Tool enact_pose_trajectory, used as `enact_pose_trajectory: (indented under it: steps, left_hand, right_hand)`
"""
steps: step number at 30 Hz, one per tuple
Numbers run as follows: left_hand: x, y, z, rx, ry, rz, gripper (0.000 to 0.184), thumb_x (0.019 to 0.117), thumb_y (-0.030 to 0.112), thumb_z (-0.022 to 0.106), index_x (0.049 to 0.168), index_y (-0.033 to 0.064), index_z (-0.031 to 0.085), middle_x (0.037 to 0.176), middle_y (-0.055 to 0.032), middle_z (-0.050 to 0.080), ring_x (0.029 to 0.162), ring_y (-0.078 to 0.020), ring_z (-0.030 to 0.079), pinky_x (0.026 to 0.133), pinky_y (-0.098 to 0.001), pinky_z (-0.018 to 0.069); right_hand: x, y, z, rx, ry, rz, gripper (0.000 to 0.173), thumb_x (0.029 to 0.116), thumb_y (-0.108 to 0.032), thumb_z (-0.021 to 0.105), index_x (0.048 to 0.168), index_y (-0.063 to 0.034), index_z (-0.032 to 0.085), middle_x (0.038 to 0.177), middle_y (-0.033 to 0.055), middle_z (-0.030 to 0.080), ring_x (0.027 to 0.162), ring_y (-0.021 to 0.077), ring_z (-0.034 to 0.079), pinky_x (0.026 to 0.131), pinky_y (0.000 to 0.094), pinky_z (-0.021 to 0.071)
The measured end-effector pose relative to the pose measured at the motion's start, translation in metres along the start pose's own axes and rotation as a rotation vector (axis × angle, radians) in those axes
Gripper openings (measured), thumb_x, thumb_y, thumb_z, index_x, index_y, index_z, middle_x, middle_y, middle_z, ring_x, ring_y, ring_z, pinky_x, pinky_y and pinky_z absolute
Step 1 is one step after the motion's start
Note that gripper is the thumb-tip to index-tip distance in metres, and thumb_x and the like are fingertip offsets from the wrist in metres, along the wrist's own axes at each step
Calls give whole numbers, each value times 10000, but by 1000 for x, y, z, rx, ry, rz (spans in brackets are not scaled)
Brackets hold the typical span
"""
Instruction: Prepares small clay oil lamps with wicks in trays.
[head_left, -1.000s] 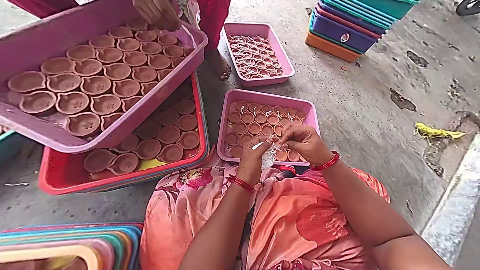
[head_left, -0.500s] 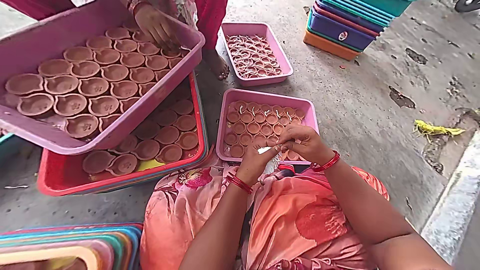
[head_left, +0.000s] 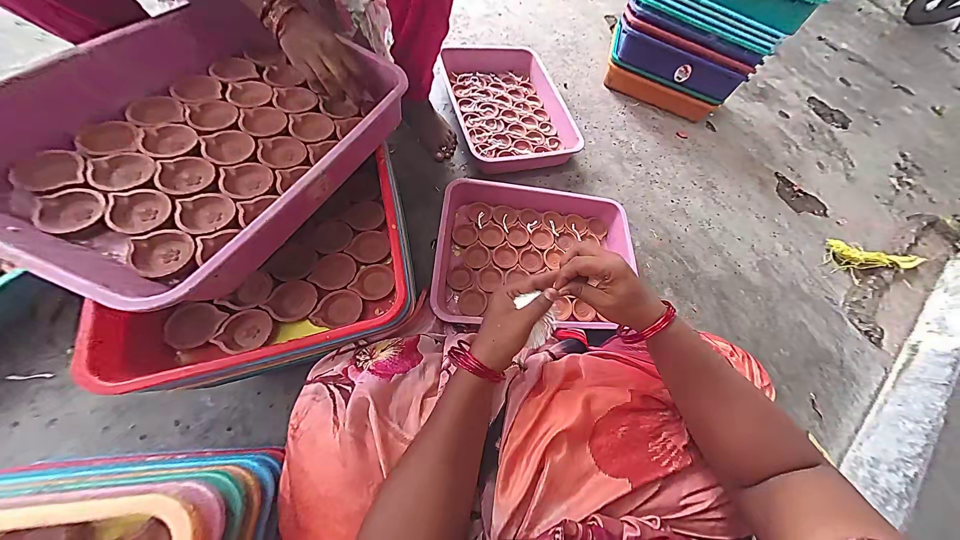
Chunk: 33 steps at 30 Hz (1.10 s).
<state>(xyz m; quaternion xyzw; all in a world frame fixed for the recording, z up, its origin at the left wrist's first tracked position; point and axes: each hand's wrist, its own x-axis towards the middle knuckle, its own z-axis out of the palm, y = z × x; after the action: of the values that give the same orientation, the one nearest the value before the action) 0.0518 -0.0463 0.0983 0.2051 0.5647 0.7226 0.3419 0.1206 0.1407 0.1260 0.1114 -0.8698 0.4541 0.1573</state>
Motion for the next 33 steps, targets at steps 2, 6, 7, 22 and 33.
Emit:
enact_pose_trajectory:
  steps: [2,6,7,22,33]
  left_hand:
    - [-1,0,2,-43,-22,-70,150,974,17,602,1046,37,732,994,-2,720,896,-53,664,834,-250,560]
    - [-1,0,-1,-65,-23,-118,128,968,-13,602,935,40,714,821,7,706,774,-56,661,757,-243,565]
    - [0,1,0,-63,-19,-121,127,972,-9,599,935,41,710,811,11,701,768,-55,660,755,-242,564]
    - [6,-6,-3,444,26,-9,145,985,90,617,927,26,734,818,-8,689,750,-47,624,738,-270,524]
    - [10,-13,6,481,43,-102,136,982,127,628,985,61,746,884,-16,718,806,-56,653,784,-286,530]
  right_hand:
    - [0,0,1,-1,-3,-14,69,895,-55,682,859,-21,730,904,26,652,877,34,616,780,162,528]
    - [2,2,-2,77,-64,-25,74,894,-46,678,896,7,729,894,30,691,825,23,627,740,172,532]
    - [2,2,-4,100,-85,-14,106,892,-53,687,956,19,731,909,29,694,811,9,618,723,166,524]
    - [6,4,-9,-604,-84,-205,183,947,-44,551,862,-27,712,861,121,705,814,276,704,692,430,566]
    - [14,156,-96,-886,-198,899,241,984,-201,614,1099,-40,750,1144,236,712,1145,449,635,988,718,373]
